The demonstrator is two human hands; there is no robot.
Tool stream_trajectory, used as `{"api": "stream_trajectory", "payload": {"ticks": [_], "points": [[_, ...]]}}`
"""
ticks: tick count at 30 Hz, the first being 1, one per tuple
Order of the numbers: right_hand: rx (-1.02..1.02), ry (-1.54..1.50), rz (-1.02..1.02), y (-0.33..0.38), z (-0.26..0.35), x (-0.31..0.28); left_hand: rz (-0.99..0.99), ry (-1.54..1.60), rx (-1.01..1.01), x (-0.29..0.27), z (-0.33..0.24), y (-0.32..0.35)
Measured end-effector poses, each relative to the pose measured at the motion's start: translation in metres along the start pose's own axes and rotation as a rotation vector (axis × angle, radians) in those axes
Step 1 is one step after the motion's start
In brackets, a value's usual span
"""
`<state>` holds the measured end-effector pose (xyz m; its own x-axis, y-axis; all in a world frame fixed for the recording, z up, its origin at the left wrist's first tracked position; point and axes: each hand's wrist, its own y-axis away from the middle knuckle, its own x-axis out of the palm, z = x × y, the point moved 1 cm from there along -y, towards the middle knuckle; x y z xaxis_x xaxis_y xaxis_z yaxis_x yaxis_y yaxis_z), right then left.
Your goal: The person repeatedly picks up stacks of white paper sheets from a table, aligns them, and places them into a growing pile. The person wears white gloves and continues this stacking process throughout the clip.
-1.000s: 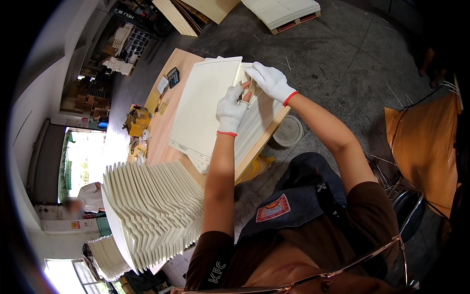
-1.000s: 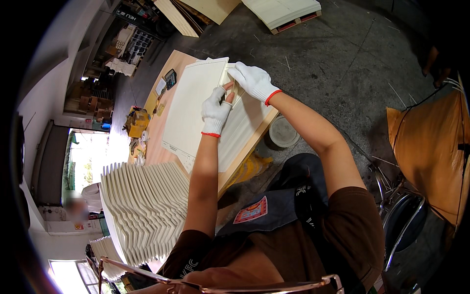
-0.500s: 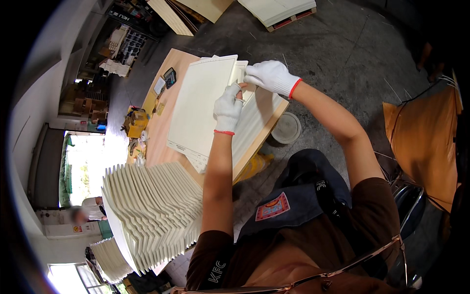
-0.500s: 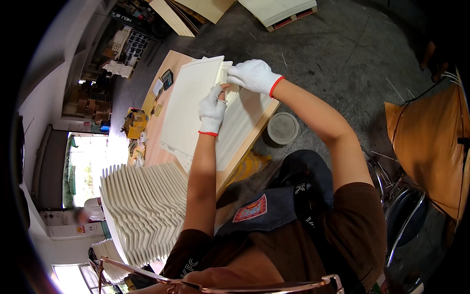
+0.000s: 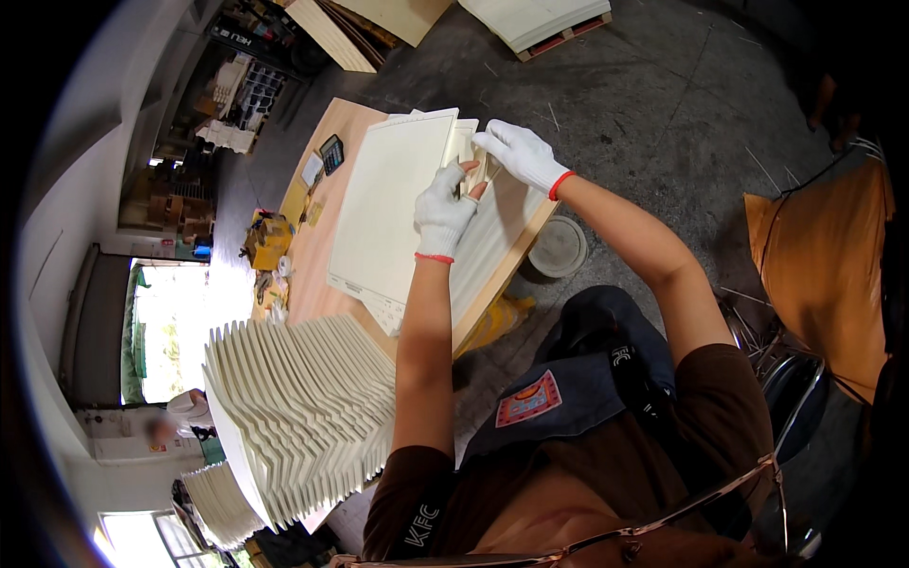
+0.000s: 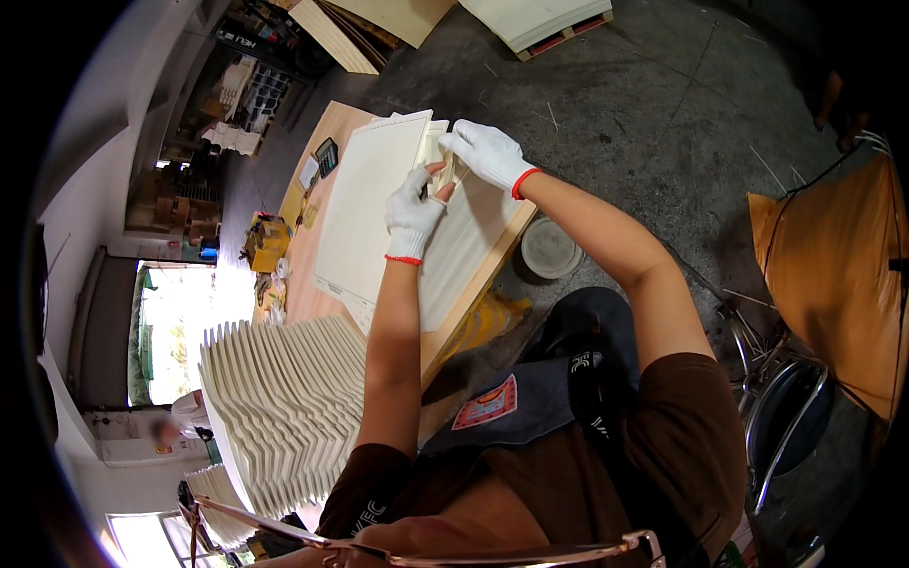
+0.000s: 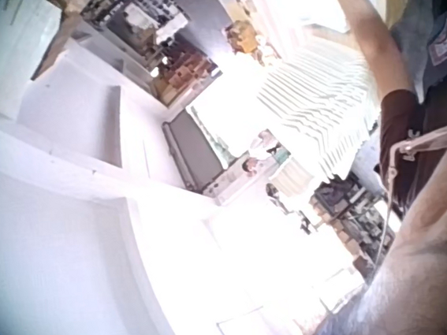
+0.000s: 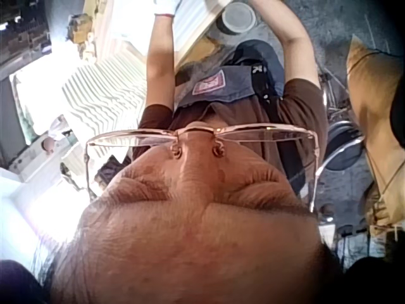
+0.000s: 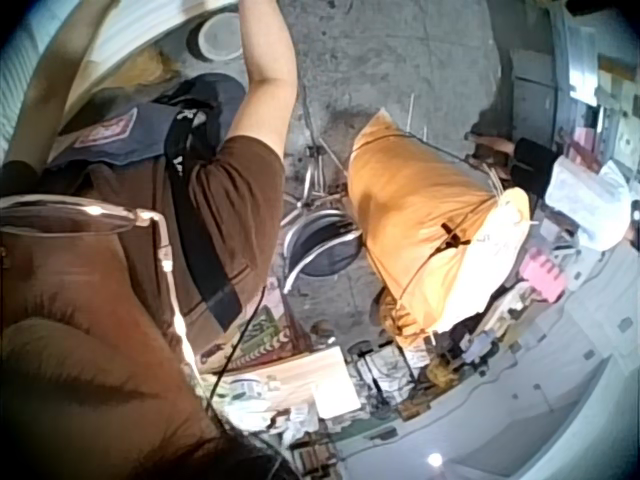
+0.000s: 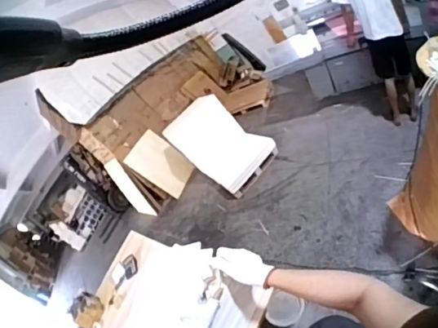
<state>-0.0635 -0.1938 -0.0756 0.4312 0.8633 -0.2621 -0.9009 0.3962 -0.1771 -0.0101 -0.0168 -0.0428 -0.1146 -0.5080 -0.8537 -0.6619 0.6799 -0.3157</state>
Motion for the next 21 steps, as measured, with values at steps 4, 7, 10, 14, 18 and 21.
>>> {"api": "stream_trajectory", "payload": {"ticks": [4,7,10,14,18,21], "points": [[0.022,0.003,-0.011,0.003,0.005,-0.002,0.017,-0.028,0.005,-0.003,-0.002,0.0],[0.034,-0.01,0.005,0.006,0.008,-0.006,0.004,-0.042,0.036,-0.001,-0.001,0.001],[0.291,-0.446,0.256,0.01,0.017,-0.004,-0.114,-0.056,0.132,-0.001,-0.003,0.008],[0.434,-0.781,0.556,0.04,0.035,0.029,-0.208,-0.114,0.095,-0.004,-0.005,0.021],[0.425,-0.619,0.444,0.041,0.04,0.046,-0.53,0.185,-0.065,0.017,0.014,0.095],[0.391,-0.588,0.399,0.037,0.023,0.049,-0.336,0.572,-0.324,0.041,0.001,0.165]]}}
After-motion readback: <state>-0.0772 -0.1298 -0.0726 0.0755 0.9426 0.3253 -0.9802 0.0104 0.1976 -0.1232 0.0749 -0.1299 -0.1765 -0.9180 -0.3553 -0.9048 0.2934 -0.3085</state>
